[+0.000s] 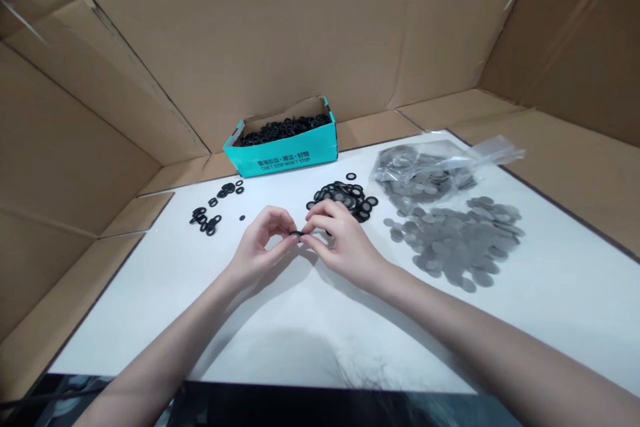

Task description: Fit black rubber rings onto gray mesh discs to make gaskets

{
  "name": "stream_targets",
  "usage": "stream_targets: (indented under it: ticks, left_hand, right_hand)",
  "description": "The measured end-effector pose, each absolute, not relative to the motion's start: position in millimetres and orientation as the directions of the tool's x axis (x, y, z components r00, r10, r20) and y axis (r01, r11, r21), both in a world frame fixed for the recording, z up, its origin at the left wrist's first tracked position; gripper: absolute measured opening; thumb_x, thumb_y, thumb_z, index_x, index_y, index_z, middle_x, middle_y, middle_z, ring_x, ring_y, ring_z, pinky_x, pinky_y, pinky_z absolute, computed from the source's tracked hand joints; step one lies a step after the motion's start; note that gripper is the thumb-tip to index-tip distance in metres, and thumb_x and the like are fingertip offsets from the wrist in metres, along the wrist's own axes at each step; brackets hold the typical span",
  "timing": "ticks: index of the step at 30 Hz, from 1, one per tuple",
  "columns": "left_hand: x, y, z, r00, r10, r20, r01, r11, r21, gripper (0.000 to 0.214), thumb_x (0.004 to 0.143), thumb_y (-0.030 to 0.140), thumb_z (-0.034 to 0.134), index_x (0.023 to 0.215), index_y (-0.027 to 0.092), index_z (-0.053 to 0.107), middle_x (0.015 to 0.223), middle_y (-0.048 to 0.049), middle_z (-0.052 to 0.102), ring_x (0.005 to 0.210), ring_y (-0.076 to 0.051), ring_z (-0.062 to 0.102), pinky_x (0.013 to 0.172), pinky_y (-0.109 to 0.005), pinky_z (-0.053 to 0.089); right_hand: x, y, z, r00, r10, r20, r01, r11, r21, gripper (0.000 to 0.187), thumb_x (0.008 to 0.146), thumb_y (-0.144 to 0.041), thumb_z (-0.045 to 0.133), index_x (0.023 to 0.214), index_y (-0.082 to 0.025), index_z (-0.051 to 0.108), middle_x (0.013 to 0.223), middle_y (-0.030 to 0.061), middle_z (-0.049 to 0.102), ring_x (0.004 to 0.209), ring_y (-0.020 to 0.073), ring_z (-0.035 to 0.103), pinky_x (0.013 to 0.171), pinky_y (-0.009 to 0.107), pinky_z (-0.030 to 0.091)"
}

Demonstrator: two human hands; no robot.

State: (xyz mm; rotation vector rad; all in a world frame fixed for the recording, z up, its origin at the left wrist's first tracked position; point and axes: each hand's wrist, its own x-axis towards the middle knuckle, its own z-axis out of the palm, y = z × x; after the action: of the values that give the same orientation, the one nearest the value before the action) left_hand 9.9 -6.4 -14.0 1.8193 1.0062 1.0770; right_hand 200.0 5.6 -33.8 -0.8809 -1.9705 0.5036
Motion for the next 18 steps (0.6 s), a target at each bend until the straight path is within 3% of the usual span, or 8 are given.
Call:
stream_targets:
  ticks: [8, 18]
  left_hand:
    - [8.5, -8.2, -16.7, 0.373, 0.871, 0.319, 0.286, -0.436, 0.853, 0.008, 0.091, 0.018, 0.059, 0.097, 0.019, 0.054, 0.094, -0.0027, 0.062, 0.080, -0.010, 0.061, 0.073, -0.022, 0.052]
    - [7.2, -5.8, -15.6, 0.422, 0.826, 0.374, 0.366, -0.532, 0.763, 0.009, 0.090, 0.013, 0.056, 0.095, 0.020, 0.053, 0.089, -0.0015, 0.063, 0.076, -0.011, 0.061, 0.073, -0.024, 0.053]
  right_hand:
    - [200.0, 6.1, -34.8, -0.337, 0.759, 0.556, 0.361, 0.650, -0.669, 0.004, 0.086, -0.019, 0.065, 0.086, -0.020, 0.069, 0.098, 0.0076, 0.065, 0.094, 0.0218, 0.063, 0.084, 0.038, 0.051]
    - [200.7, 4.3, -29.8, -0.348, 0.764, 0.544, 0.321, 0.642, -0.696, 0.013, 0.086, -0.017, 0.062, 0.074, -0.020, 0.061, 0.095, 0.0066, 0.061, 0.090, 0.0209, 0.062, 0.082, 0.038, 0.051]
